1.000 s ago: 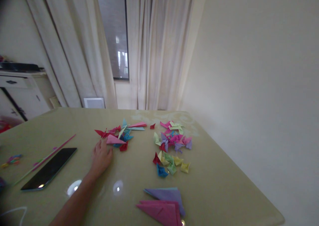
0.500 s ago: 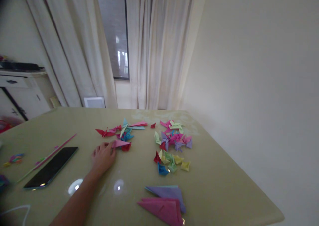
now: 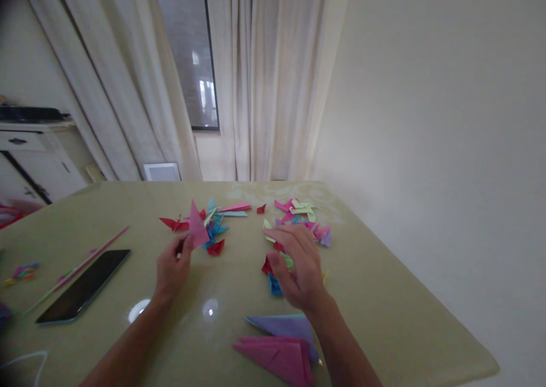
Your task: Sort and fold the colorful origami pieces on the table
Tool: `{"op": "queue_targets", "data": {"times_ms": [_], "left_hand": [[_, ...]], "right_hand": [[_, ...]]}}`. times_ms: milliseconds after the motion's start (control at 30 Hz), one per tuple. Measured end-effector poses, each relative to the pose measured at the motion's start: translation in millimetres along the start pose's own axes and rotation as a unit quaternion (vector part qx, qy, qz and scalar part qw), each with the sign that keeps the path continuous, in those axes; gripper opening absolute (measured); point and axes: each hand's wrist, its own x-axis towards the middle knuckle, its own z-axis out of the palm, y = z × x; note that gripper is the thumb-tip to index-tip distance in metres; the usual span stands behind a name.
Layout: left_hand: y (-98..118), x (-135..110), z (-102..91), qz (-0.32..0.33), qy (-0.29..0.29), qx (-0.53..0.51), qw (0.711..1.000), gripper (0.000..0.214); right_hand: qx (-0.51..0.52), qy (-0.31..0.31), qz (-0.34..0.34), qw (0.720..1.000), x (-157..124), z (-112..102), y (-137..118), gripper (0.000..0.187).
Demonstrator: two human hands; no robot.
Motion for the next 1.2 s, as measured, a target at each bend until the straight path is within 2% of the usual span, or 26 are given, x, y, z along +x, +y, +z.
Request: {"op": "queue_targets", "data": {"times_ms": [67,167,233,333,367,400,500,533,600,700,733,800,933,1000,1033,1100,1200], "left_hand": [[16,-12,8.7,-0.038,-0.054,-0.118,0.991,0.041],[42,-41,25.0,-0.081,-0.186,-0.225,0.953,0.037],[56,-61,34.1,-0.080,-0.281,-0.235,0.927,0.034],[65,-72,39.2,-0.033,-0.394,-0.196,0.897,0.030],[63,-69,38.4,-0.019,-0.399,-0.176,0.900,0.030],[58,-63,36.8,-0.007,-0.379,-0.153,0.913,0.032],[33,-39,28.4,0.026,-0.221,-0.025,0.974,0.034],[23,-31,25.4,0.045,-0.176,0.032,0.983,0.034],[5,-22,20.2,0.085,-0.138,0.133,0.978,0.036],[-9,-20,16.6,0.120,-0.161,0.204,0.958,0.029],[-10,-20,16.5,0.126,-0.168,0.209,0.955,0.026],[-9,-21,17.1,0.135,-0.176,0.202,0.954,0.023],[7,-25,20.4,0.126,-0.171,0.122,0.969,0.024],[22,-33,23.2,0.114,-0.186,0.045,0.975,0.023],[30,-39,24.8,0.109,-0.204,0.001,0.973,0.022],[47,-53,28.4,0.106,-0.255,-0.077,0.958,0.019],[65,-67,32.6,0.094,-0.317,-0.146,0.932,0.016]], "right_hand": [[0.056,-0.040,0.029,0.997,-3,15,16,0.034],[0.135,-0.096,0.093,0.982,-14,38,32,0.044],[0.161,-0.120,0.116,0.973,-22,48,33,0.048],[0.178,-0.138,0.123,0.967,-28,51,29,0.037],[0.182,-0.142,0.131,0.964,-28,48,29,0.035],[0.187,-0.148,0.146,0.960,-28,43,30,0.033],[0.210,-0.213,0.229,0.926,-26,26,36,0.029],[0.216,-0.253,0.253,0.908,-26,21,38,0.030],[0.218,-0.341,0.272,0.873,-28,13,40,0.031],[0.224,-0.429,0.249,0.839,-33,11,38,0.028],[0.226,-0.435,0.237,0.839,-34,12,37,0.026],[0.219,-0.413,0.218,0.857,-35,16,35,0.024],[0.168,-0.282,0.218,0.919,-32,25,35,0.031],[0.171,-0.222,0.222,0.934,-30,29,35,0.033],[0.176,-0.204,0.216,0.939,-29,31,34,0.040],[0.185,-0.206,0.185,0.943,-29,35,32,0.046],[0.184,-0.227,0.131,0.947,-29,38,31,0.033]]}}
